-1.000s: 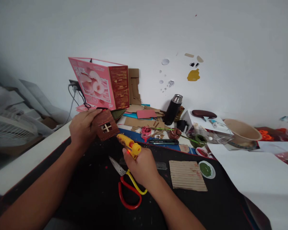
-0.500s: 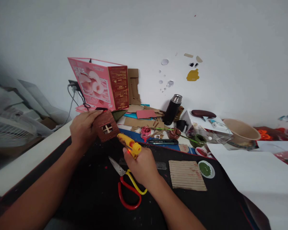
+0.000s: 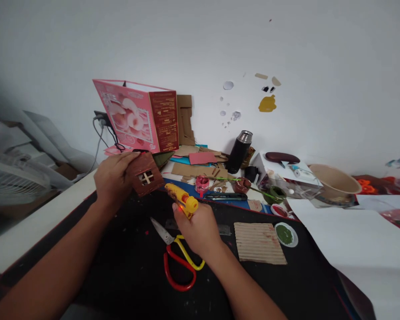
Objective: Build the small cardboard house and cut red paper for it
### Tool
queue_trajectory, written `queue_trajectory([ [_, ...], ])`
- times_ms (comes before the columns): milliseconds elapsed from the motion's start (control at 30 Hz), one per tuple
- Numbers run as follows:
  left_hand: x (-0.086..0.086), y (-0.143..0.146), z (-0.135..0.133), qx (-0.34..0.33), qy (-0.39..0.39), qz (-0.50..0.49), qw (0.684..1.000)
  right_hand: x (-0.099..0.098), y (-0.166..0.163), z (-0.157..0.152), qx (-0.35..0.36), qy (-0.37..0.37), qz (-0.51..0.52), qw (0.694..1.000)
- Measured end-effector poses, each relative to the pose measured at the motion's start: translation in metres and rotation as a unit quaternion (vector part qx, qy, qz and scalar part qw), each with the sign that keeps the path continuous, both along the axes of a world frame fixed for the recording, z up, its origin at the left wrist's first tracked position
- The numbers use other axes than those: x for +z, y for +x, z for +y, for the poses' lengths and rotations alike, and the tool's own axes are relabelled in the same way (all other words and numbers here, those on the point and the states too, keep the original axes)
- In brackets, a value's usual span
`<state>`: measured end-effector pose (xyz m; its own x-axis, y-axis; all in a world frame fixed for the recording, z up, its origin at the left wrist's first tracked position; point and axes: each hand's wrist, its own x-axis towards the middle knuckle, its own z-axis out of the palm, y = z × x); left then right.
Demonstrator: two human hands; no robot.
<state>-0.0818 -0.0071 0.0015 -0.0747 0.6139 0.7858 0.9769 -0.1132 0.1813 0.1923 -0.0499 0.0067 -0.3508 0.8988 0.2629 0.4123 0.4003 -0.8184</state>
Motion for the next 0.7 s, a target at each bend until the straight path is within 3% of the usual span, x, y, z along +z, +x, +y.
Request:
queue_trajectory([
  [700, 0.0001, -0.0024, 0.0004, 0.002, -0.022, -0.022, 1.0, -0.0005, -0.0008, -0.0007, -0.002, 0.005, -0.003, 1.0],
])
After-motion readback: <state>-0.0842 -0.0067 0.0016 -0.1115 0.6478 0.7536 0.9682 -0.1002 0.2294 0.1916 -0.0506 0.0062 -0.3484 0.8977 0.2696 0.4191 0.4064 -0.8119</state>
